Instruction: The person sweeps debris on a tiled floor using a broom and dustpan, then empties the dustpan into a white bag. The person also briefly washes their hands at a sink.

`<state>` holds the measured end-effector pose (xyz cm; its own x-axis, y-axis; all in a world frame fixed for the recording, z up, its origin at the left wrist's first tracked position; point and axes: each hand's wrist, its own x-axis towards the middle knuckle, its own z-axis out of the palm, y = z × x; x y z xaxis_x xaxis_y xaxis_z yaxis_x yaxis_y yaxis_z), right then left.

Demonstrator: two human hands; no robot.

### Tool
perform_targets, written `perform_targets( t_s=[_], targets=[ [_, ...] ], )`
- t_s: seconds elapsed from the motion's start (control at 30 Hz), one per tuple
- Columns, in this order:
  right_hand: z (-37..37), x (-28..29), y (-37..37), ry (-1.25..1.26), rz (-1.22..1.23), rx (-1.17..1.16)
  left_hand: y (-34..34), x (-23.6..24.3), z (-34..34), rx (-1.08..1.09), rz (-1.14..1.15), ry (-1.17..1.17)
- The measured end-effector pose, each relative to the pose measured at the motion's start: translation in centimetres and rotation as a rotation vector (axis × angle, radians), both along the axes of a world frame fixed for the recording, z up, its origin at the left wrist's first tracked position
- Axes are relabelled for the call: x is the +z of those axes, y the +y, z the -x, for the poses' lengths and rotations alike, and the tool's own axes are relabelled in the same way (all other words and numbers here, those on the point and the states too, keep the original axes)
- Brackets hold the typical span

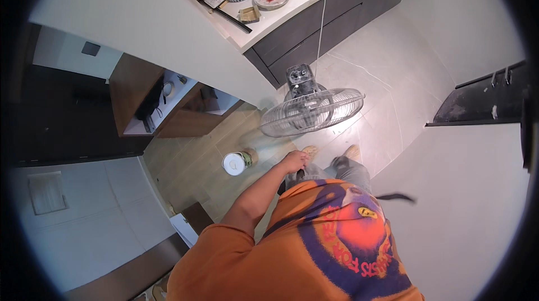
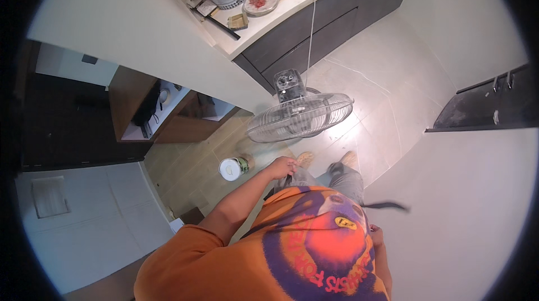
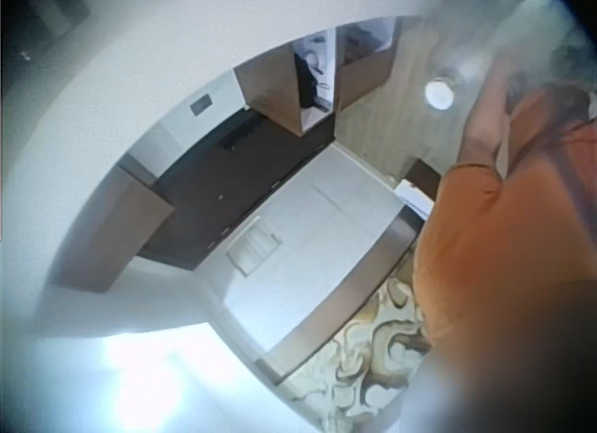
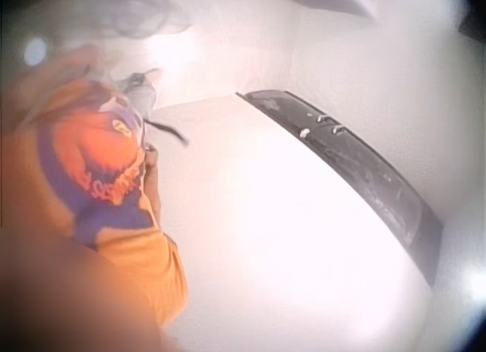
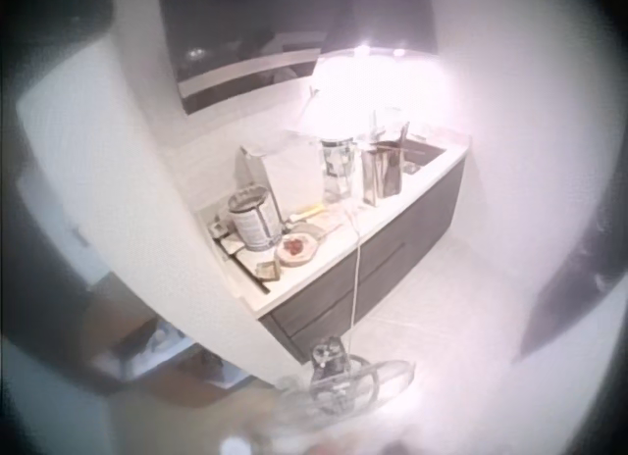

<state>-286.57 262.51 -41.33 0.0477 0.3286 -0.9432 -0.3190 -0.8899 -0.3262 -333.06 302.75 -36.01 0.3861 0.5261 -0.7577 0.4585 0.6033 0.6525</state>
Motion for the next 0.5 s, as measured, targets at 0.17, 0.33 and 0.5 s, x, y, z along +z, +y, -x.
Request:
perform_targets(
  t_s=[0.17, 0.33, 0.5],
  targets=[
    [-16.3, -6.9, 5.6, 0.198, -0.402, 0.139, -0.6, -4.7, -1.8, -0.81, -0.366, 0.453],
    [-30.8, 2.6, 22.8, -0.138, -0.235, -0.055, -2.7, -4.2, -9.5, -0.719, 0.197, 0.319],
    [-38.0, 11.1, 38.3, -0.491, -0.565, 0.222, 4.1, 4.7, -21.8, -0.784, -0.316, 0.208]
  ],
)
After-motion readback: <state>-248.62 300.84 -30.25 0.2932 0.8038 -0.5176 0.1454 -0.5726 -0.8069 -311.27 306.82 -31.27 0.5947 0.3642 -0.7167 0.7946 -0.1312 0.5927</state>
